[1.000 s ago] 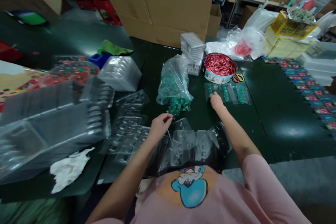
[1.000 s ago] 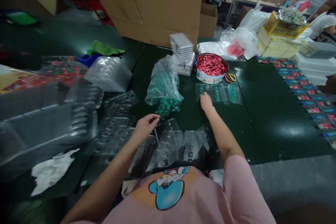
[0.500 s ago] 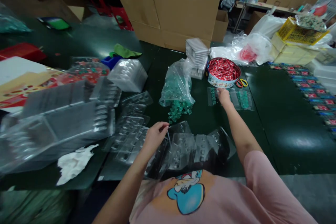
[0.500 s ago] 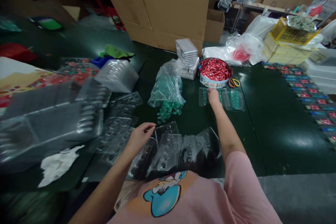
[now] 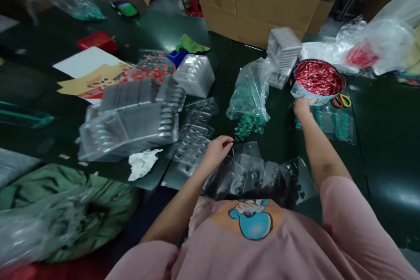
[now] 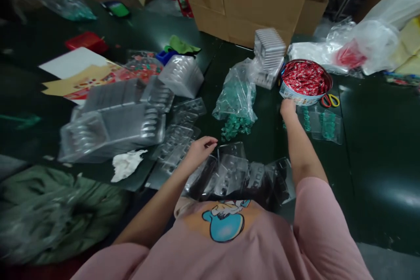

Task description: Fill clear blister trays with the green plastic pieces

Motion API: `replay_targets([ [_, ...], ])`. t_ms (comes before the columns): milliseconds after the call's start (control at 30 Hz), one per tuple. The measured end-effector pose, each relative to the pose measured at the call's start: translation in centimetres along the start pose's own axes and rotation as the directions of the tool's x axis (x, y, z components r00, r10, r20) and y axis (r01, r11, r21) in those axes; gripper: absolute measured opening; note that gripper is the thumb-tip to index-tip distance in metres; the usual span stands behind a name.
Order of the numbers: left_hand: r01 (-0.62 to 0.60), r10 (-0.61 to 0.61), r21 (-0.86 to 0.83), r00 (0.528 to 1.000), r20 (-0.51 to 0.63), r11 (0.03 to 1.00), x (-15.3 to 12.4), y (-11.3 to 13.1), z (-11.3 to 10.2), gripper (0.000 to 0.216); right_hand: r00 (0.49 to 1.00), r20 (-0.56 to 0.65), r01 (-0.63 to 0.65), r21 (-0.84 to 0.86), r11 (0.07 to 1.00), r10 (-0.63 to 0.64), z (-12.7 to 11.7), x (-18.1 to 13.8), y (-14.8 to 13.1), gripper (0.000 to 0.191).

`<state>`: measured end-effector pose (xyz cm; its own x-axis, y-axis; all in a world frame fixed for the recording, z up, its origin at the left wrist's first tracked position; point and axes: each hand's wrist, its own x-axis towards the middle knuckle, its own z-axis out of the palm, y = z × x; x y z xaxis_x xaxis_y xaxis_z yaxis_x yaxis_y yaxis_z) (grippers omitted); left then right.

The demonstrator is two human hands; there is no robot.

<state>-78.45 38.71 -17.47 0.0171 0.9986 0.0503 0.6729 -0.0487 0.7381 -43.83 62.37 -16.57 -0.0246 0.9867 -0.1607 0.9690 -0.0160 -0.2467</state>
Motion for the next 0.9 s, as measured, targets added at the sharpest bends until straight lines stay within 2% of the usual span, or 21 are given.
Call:
replay_targets([
  [100, -0.021, 0.018, 0.059, 0.999, 0.050, 0.998, 1.4, 0.1, 0.9, 0.020, 0.991, -0.122, -0.044, 0.042, 0.998, 0.048, -0.4, -3.0, -0.1, 0.035],
  [167, -0.055, 0.048, 0.076, 0.995, 0.093, 0.996, 2.4, 0.5, 1.5, 0.022, 0.986, -0.165, 0.001, 0.089, 0.996, 0.014, 0.2, -6.3, -0.7, 0.031],
  [267, -0.134, 0.119, 0.080, 0.978, 0.171, 0.988, 3.4, 1.2, 2.5, 0.022, 0.989, -0.054, 0.147, 0.212, 0.966, -0.139, 2.6, -12.0, -2.5, 0.012],
  [333, -0.155, 0.129, 0.107, 0.968, 0.217, 0.982, 3.7, 1.5, 3.1, 0.022, 0.954, 0.048, 0.253, 0.404, 0.879, -0.297, 4.6, -15.5, -4.0, 0.008],
  [400, -0.140, 0.099, 0.155, 0.964, 0.247, 0.978, 3.7, 1.6, 3.5, 0.021, 0.947, 0.060, 0.245, 0.498, 0.832, -0.315, 6.5, -18.1, -5.5, 0.017],
  [467, -0.130, 0.077, 0.178, 0.958, 0.277, 0.975, 3.6, 1.7, 3.9, 0.022, 0.962, 0.048, 0.199, 0.554, 0.808, -0.270, 8.0, -19.7, -6.8, 0.025],
  [633, -0.121, 0.094, 0.076, 0.950, 0.299, 0.990, 3.8, 2.4, 4.0, 0.026, 0.979, 0.030, 0.133, 0.652, 0.746, -0.201, 9.9, -20.9, -8.2, 0.029],
  [700, -0.103, 0.111, -0.047, 0.964, 0.242, 0.994, 4.2, 3.1, 3.8, 0.027, 0.986, -0.013, 0.126, 0.703, 0.700, -0.164, 9.4, -20.5, -7.3, 0.029],
  [767, -0.097, 0.121, -0.163, 0.981, 0.151, 0.982, 4.8, 3.9, 3.7, 0.036, 0.993, -0.087, 0.115, 0.745, 0.657, -0.075, 8.2, -19.5, -5.4, 0.031],
  [833, -0.105, 0.122, -0.197, 0.989, 0.080, 0.975, 5.4, 4.4, 3.7, 0.040, 0.981, -0.178, 0.083, 0.728, 0.680, 0.072, 6.6, -18.1, -2.9, 0.034],
  [900, -0.110, 0.123, -0.146, 0.989, 0.081, 0.983, 5.7, 4.6, 3.9, 0.035, 0.944, -0.264, 0.011, 0.624, 0.782, 0.198, 5.3, -16.7, -0.7, 0.035],
])
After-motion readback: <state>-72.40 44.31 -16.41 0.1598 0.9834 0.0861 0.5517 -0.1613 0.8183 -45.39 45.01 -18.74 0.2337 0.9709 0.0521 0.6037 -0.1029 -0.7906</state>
